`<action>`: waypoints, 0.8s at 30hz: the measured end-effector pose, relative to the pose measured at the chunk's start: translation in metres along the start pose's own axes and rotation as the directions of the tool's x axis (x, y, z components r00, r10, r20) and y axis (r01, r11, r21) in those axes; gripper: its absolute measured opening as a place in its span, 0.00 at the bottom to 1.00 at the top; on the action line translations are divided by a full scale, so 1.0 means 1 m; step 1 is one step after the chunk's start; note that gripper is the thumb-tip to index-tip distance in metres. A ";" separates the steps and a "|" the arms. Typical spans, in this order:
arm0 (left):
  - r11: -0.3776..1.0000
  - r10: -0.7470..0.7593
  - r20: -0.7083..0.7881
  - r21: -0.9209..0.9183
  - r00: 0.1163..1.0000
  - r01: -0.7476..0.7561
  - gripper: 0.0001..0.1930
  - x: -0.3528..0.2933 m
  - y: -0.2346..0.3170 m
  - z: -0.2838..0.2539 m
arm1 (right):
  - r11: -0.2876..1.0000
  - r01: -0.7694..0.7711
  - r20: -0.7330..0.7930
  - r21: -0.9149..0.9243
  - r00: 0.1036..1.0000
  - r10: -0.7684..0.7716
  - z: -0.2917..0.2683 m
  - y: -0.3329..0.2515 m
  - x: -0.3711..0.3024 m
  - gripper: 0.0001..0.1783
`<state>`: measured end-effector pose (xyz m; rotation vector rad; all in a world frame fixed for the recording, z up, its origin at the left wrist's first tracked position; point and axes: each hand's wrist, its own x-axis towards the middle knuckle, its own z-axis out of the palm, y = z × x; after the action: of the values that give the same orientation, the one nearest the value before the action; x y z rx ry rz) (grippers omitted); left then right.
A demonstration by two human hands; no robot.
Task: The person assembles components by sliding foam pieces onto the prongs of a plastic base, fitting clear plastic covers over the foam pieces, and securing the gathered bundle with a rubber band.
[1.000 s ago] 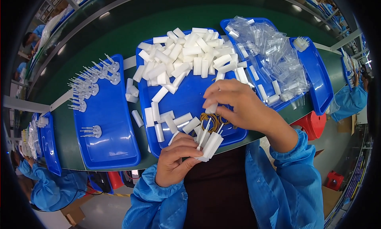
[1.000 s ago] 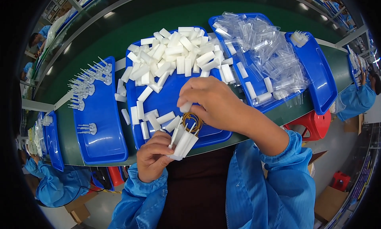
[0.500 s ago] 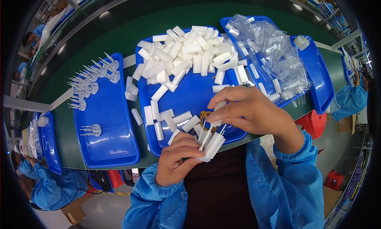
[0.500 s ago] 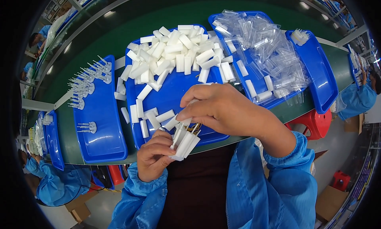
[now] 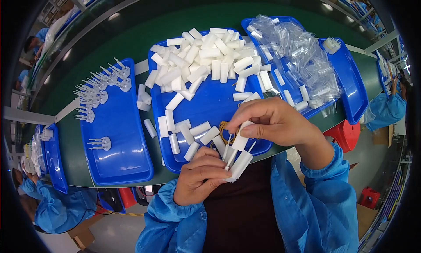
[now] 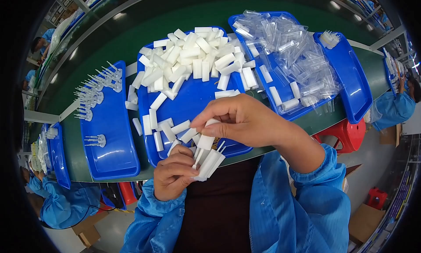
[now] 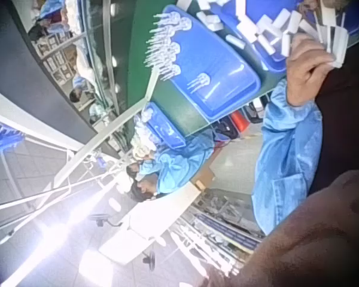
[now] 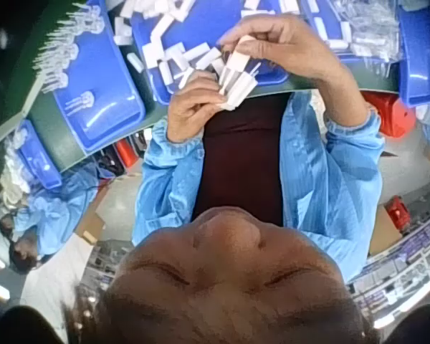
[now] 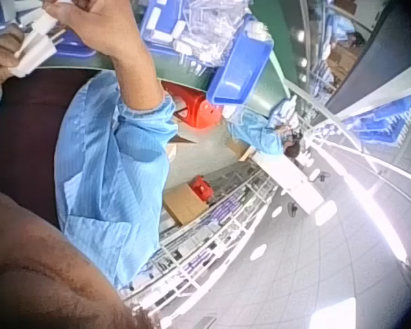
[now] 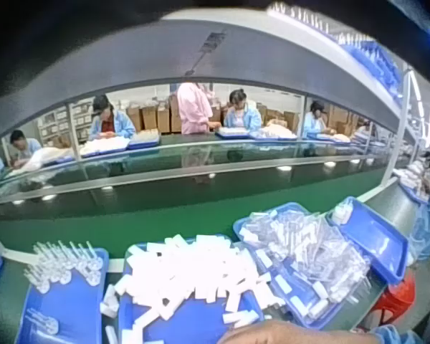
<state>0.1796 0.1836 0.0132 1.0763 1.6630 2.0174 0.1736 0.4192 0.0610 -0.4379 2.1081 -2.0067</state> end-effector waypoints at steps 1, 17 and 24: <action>1.000 -0.004 -0.006 0.011 1.000 0.004 0.11 -0.001 0.001 0.000 | 1.000 -0.001 0.000 0.001 1.000 0.001 0.002 -0.002 0.000 0.10; 0.995 -0.004 0.004 0.101 1.000 0.004 0.11 -0.002 0.004 0.004 | 0.990 -0.131 -0.195 -0.046 0.974 0.120 0.005 -0.018 -0.003 0.06; 0.995 0.022 0.003 0.097 1.000 -0.022 0.11 -0.003 0.003 0.005 | 0.973 -0.180 -0.129 0.148 0.971 0.199 0.001 -0.016 -0.003 0.05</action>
<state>0.1864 0.1843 0.0155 1.1329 1.7720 1.9667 0.1783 0.4188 0.0768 -0.0680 1.9884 -2.1057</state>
